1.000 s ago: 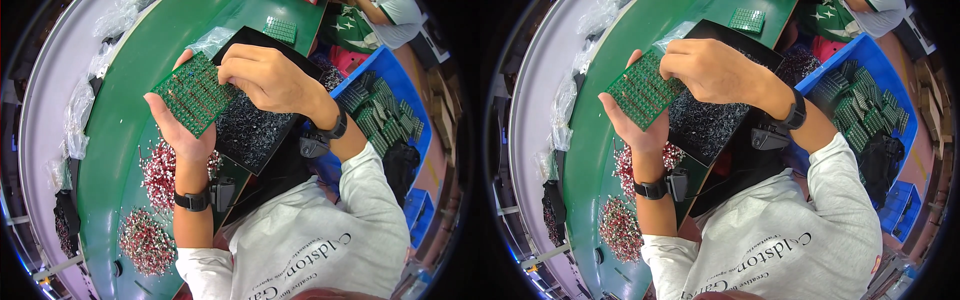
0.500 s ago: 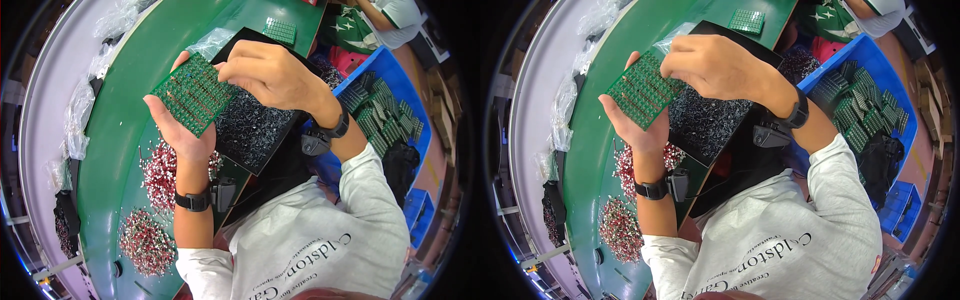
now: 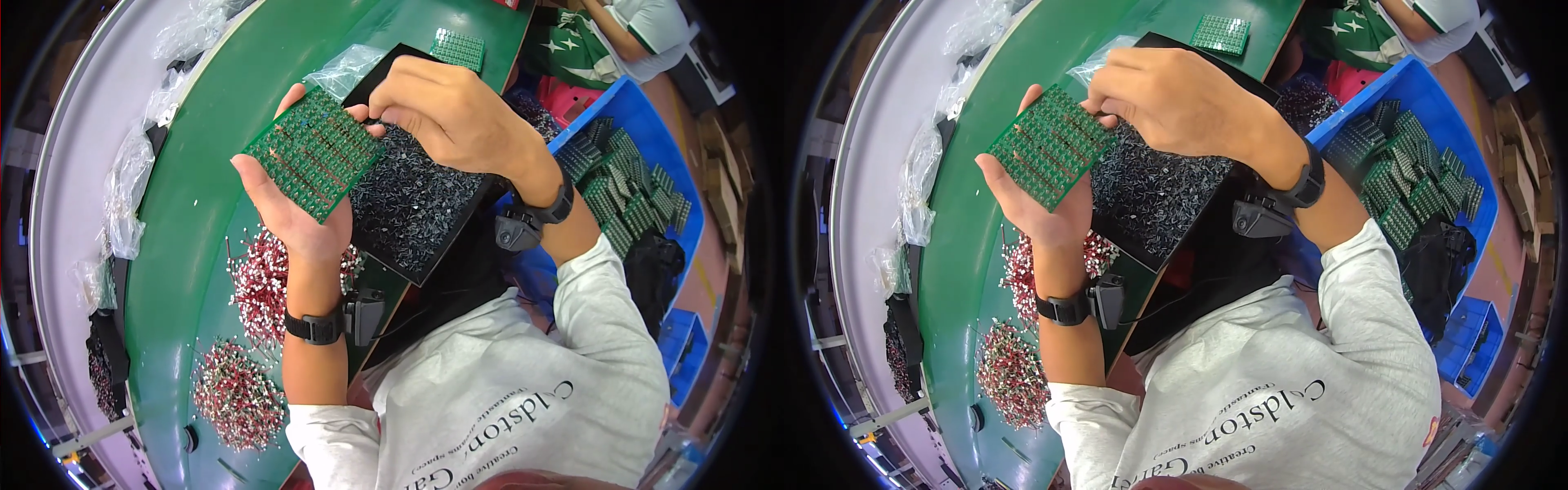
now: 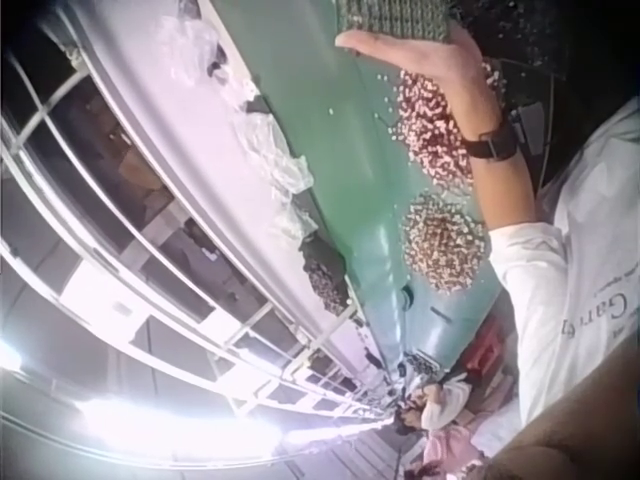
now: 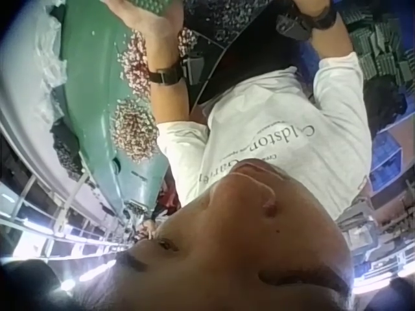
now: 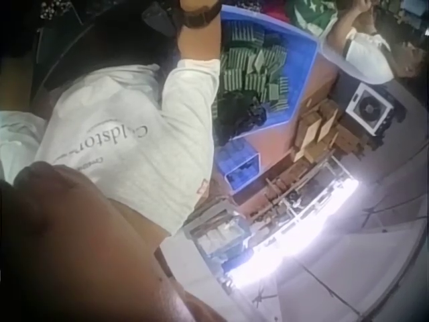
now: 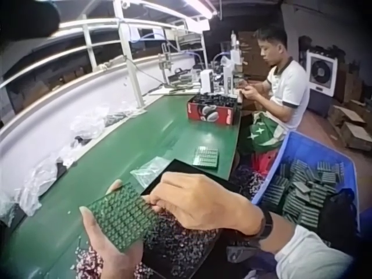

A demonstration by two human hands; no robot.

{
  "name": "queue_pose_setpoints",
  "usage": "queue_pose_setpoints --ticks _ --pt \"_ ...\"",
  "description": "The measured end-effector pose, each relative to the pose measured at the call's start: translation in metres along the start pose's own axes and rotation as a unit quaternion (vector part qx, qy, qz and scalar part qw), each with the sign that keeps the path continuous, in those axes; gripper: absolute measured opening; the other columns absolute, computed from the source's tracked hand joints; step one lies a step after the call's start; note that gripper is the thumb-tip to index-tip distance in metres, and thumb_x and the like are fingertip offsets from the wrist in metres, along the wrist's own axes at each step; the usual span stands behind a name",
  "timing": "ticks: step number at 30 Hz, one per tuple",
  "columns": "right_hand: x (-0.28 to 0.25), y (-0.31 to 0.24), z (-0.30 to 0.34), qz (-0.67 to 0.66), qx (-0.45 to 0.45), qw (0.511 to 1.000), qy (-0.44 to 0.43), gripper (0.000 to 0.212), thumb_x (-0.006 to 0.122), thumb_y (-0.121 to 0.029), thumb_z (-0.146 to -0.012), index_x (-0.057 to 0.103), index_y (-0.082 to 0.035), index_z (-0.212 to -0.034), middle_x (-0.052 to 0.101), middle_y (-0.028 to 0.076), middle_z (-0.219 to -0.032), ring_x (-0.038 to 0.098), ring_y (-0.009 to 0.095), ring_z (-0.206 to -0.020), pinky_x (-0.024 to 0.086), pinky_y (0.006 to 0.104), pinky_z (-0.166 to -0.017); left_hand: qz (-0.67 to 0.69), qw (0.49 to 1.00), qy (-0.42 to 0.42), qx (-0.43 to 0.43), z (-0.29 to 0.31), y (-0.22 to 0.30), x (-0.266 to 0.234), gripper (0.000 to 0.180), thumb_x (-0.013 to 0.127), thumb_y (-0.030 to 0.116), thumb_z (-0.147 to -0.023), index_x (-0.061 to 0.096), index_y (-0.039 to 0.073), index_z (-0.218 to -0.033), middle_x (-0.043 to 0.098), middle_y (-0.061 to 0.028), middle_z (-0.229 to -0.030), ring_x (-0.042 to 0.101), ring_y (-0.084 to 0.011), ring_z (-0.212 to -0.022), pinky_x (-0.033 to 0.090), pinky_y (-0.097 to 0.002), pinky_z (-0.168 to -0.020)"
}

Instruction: The person populates a circuit board by inserting small electronic components into its holes by hand, turns the board over, and places it onto a stack of other boards.

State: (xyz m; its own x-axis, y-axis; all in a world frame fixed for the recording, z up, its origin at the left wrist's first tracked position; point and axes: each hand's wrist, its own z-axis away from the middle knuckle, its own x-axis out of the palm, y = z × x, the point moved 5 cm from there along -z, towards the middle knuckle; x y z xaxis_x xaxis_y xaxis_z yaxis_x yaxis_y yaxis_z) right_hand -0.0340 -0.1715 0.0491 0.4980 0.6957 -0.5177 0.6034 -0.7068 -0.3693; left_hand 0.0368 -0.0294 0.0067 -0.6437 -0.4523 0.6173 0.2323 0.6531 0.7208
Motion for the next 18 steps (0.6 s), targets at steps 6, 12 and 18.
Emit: queue_pose_setpoints --ticks 6,12,18 --pt "0.012 0.0 0.005 0.008 -0.033 0.997 -0.07 0.008 0.068 0.002 -0.084 0.064 -0.001 -0.09 0.061 0.011 -0.084 0.064 0.029 -0.077 0.052 0.0359 -0.068 -0.021 0.998 0.061 0.013 -0.003 0.001 -0.002 0.086 0.021 0.07 -0.099 0.042 -0.001 -0.142 0.064 -0.0264 -0.118 0.065 -0.0339 -0.109 0.052 -0.0425 -0.095" --pt "0.02 0.001 0.006 -0.004 -0.011 0.996 -0.093 0.009 0.066 0.004 -0.082 0.062 -0.001 -0.089 0.06 0.012 -0.084 0.065 0.031 -0.079 0.055 0.0381 -0.072 -0.034 0.996 0.084 0.02 -0.004 -0.001 -0.011 0.087 0.021 0.07 -0.099 0.042 -0.002 -0.143 0.065 -0.0258 -0.115 0.065 -0.0325 -0.107 0.052 -0.0412 -0.095" --pt "0.0 0.0 -0.002 -0.045 0.023 0.998 -0.021 0.01 0.062 0.006 -0.083 0.062 -0.001 -0.091 0.059 0.012 -0.083 0.062 0.03 -0.074 0.051 0.0359 -0.067 -0.031 0.999 0.024 0.004 0.0 0.001 -0.005 0.087 0.021 0.071 -0.098 0.042 -0.001 -0.142 0.065 -0.026 -0.116 0.065 -0.0336 -0.107 0.052 -0.0427 -0.094"
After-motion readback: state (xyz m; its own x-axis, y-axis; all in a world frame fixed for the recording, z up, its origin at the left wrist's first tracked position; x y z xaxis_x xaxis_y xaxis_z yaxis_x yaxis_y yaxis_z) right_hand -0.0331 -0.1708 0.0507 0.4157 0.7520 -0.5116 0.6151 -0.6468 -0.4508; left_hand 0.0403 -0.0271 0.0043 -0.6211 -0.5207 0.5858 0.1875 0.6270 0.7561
